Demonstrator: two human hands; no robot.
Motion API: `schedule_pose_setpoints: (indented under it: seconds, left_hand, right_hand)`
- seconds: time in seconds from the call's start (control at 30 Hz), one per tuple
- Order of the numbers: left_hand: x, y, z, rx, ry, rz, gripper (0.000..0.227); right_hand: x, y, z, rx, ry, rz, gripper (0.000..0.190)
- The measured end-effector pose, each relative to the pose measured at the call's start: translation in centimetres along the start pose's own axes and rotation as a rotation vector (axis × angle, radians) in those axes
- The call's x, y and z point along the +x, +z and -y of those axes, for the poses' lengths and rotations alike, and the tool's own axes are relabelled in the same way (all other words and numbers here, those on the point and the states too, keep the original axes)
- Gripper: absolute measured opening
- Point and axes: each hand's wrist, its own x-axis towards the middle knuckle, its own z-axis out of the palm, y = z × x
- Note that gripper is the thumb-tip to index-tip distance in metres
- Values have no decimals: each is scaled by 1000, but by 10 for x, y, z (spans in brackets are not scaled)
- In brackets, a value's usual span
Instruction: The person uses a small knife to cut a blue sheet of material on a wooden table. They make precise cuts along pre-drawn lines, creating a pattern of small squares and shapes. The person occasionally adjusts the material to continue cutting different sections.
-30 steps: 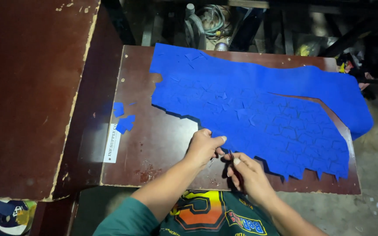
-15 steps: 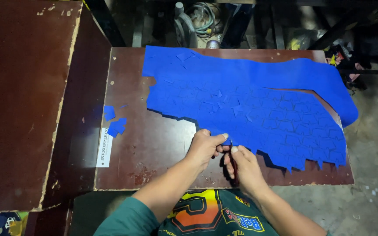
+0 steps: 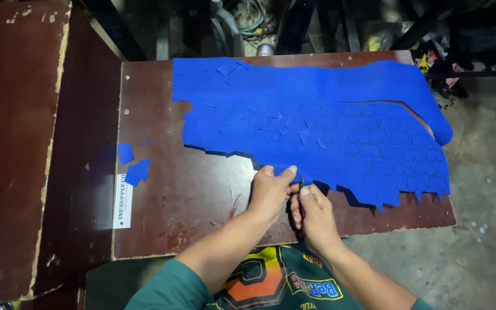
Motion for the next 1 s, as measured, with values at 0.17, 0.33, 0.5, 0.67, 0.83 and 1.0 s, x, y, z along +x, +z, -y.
schedule_pose_setpoints:
  seconds: [0.17, 0.33, 0.5, 0.67, 0.83, 1.0]
  left_hand:
    - [-35, 4, -38, 28, -49, -1, 30]
    - [-21, 2, -22, 18, -51, -6, 29]
    - [-5, -2, -2, -8, -33, 4, 30]
    - [-1, -1, 2, -7, -14, 9, 29]
    - [-6, -2, -1, -16, -14, 12, 28]
    - [5, -3, 14, -30, 20, 32, 28]
  right_hand:
    - [6, -3, -10, -1, -14, -30, 24]
    - [10, -7, -19, 10, -41, -24, 24]
    - [4, 2, -4, 5, -68, -12, 24]
    - [1, 5, 2, 5, -71, -18, 23]
    - [1, 6, 2, 7, -75, -18, 22]
    - [6, -4, -18, 6, -59, -22, 23]
